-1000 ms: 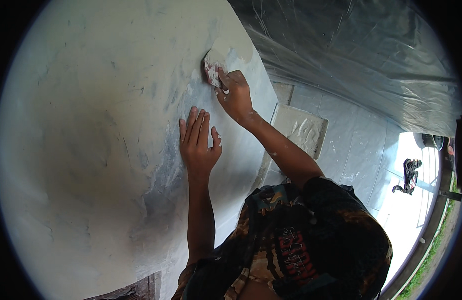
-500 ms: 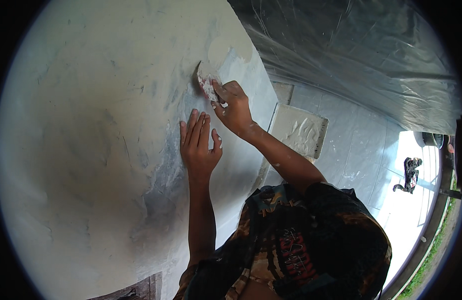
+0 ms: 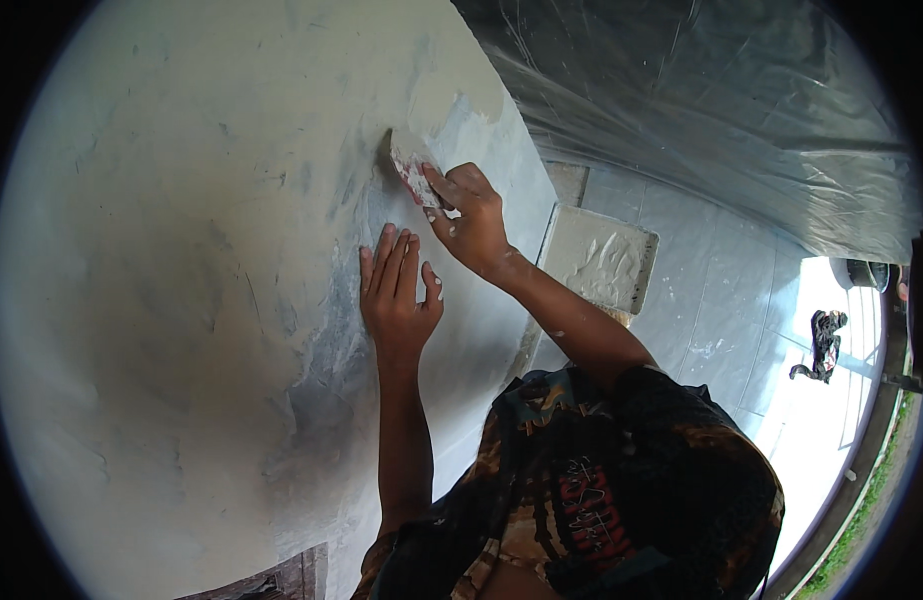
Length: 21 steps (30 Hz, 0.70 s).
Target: The person applies a layer of plaster compound to a concrete wall using a putty knife.
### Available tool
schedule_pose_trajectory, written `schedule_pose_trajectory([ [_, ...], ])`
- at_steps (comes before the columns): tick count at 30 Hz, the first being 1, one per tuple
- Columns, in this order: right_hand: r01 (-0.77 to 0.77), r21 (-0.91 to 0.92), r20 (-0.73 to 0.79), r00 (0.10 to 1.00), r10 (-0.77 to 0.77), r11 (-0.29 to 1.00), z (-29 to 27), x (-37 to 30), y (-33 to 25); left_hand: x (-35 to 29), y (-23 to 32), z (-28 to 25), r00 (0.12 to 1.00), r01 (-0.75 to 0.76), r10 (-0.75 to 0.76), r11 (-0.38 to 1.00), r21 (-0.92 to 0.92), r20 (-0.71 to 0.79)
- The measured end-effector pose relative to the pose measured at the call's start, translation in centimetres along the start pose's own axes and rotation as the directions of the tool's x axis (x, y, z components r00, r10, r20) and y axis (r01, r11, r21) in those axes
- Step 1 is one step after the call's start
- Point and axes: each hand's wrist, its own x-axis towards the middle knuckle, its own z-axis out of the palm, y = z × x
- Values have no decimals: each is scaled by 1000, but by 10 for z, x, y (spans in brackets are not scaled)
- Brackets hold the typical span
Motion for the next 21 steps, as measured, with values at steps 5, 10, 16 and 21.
schedule_pose_trajectory([
  [5,-116,-227,-121,989,90,967,-9,61,42,2,1,3,999,-34,34,999,1,-15],
  [10,-83,-123,44,995,89,989,8,16,25,0,1,4,1000,-18,18,1000,0,-2],
  [16,-126,-103,-123,986,113,987,-12,37,18,-1,0,4,1000,-24,24,1000,5,-6],
  [21,-94,-208,-12,996,94,974,1,54,40,3,3,6,1000,-25,25,1000,-3,-6],
])
